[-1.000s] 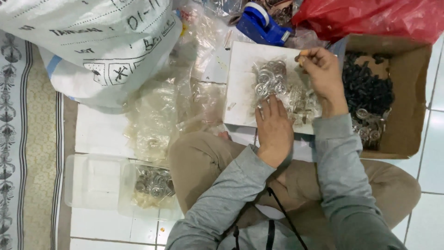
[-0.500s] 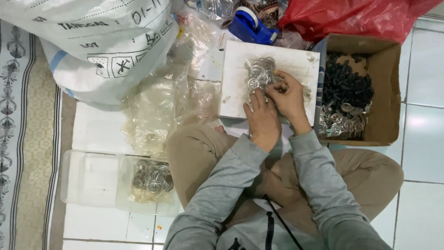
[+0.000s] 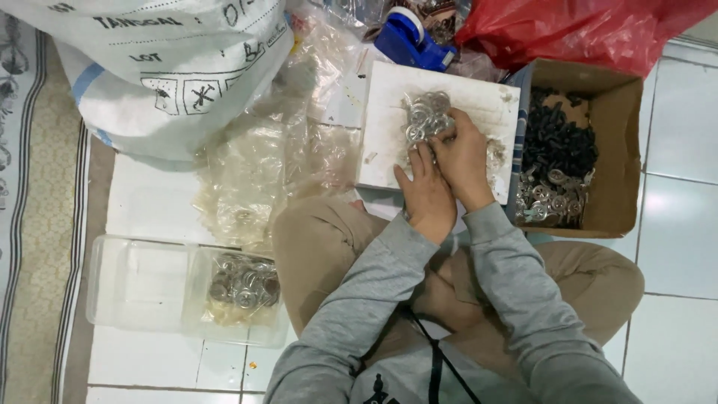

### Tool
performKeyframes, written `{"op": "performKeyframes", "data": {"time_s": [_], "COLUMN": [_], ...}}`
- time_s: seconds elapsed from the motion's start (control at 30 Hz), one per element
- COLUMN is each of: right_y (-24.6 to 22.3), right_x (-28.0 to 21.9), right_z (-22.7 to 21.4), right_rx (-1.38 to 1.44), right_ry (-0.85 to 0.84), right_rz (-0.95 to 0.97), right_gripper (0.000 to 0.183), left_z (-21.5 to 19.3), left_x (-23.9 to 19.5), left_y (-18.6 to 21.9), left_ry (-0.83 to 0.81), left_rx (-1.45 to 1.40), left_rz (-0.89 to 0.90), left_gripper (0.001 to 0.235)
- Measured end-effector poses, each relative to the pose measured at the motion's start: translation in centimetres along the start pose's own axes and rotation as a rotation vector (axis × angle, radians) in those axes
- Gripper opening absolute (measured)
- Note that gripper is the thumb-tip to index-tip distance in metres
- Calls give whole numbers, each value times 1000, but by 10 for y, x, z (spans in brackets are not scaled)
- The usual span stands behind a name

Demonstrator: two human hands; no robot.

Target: The person sits on the floor and packs small metal hardware pieces into clear plastic bags. They gather the pieces from a white box, place them into bags, and set the filled bags aside. The process is repeated multiple times with different batches of hardware.

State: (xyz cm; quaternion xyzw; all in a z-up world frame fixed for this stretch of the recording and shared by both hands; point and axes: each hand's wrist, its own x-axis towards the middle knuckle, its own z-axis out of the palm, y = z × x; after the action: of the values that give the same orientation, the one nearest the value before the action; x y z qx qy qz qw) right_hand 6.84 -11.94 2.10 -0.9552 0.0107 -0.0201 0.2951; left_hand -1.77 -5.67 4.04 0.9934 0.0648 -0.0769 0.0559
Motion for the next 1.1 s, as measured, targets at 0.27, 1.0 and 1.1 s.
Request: {"op": "performKeyframes", "data": {"time_s": [0.27,1.0,1.1], "right_y": [14,39,48], "right_x": [14,-46,-24], "right_z": [-11,-37,-42], "right_rx": [30,399,88], "right_ry": [-49,9,-43], "right_rz": [309,-168,-343], "right_gripper": [111,88,63], "left_z": [17,60,16], "left_x": [5,52,36], "left_y": [1,-14,-27], "left_ry": [-28,538,235], "left_rx": [-84,-434,-832], "left_rz": [12,358,266], "left_gripper": [41,11,17]}}
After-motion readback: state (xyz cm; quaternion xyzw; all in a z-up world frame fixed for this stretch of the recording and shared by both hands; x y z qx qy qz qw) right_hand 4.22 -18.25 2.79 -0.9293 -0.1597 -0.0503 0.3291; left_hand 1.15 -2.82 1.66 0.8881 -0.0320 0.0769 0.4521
